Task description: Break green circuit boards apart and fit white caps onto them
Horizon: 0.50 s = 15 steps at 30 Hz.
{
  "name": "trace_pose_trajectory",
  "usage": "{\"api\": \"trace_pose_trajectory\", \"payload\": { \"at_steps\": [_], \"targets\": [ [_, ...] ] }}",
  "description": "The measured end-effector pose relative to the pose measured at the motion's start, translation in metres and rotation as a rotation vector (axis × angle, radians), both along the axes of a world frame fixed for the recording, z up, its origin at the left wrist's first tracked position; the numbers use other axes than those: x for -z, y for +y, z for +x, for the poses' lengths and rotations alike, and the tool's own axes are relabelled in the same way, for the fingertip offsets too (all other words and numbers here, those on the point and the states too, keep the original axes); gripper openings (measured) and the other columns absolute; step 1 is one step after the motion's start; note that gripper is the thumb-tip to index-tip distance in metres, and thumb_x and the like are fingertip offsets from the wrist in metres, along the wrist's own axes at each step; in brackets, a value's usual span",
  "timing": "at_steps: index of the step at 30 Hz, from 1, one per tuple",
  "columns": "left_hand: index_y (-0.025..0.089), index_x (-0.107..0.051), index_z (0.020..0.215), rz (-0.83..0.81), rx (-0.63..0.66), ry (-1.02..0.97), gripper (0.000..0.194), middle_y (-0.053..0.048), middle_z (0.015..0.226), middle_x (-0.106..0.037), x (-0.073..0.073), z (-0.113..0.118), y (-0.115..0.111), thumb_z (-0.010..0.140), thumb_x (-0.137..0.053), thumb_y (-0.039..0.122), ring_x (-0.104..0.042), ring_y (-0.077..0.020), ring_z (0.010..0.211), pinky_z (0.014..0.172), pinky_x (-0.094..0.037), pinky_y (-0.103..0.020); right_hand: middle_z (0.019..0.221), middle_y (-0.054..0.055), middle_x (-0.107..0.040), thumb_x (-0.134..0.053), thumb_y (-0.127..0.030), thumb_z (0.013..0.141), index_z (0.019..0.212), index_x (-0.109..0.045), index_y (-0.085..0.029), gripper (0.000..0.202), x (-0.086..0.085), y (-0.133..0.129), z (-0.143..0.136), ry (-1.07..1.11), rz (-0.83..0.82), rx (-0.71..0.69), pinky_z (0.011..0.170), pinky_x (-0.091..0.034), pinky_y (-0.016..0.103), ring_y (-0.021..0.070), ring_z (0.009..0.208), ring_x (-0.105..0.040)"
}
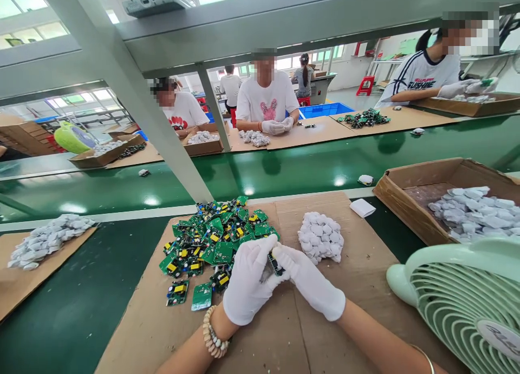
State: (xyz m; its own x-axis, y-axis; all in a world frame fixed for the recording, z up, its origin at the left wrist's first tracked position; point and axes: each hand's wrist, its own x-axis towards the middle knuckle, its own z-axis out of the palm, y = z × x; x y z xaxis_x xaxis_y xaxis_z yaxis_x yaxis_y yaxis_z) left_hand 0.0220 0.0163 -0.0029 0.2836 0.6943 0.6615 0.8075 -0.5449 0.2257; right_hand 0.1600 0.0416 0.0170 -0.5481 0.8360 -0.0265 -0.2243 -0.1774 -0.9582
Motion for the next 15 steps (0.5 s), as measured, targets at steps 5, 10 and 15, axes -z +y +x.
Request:
{"api": "trace_pose_trajectory", "payload": {
  "at_steps": [5, 10, 15],
  "targets": [
    [0.020, -0.038, 0.129, 0.037, 0.017, -0.012, 0.053, -0.012, 0.110, -0.061, -0.0020, 0.0006, -0.0012, 0.083, -0.053, 0.043, -0.057, -0.0234, 0.099, 0.085, -0.044, -0.036, 0.081, 0.000, -0.056, -0.057, -0.051, 0.077, 0.082, -0.059, -0.018, 0.034, 0.0015, -0.0002, -0.0006, 0.044, 0.012, 0.003, 0.073, -0.040, 0.027, 0.0143, 0.077, -0.047],
    [0.019, -0.034, 0.132, 0.020, 0.109, -0.032, 0.057, -0.013, 0.118, -0.058, -0.0049, -0.0040, -0.0011, 0.083, -0.055, 0.038, -0.052, -0.0246, 0.112, 0.091, -0.042, -0.037, 0.060, -0.001, -0.049, -0.048, -0.060, 0.080, 0.061, -0.050, -0.017, 0.046, 0.0033, -0.0031, 0.0025, 0.344, -0.282, -0.177, 0.062, -0.038, 0.025, 0.0126, 0.064, -0.047],
    [0.017, -0.040, 0.128, 0.077, 0.058, -0.002, 0.050, -0.012, 0.107, -0.062, -0.0033, -0.0001, -0.0050, 0.083, -0.054, 0.034, -0.056, -0.0230, 0.101, 0.086, -0.043, -0.034, 0.056, -0.003, -0.047, -0.065, -0.042, 0.076, 0.058, -0.048, -0.016, 0.036, 0.0017, -0.0070, 0.0012, 0.507, -0.401, -0.208, 0.058, -0.035, 0.022, 0.0092, 0.056, -0.045]
  ]
}}
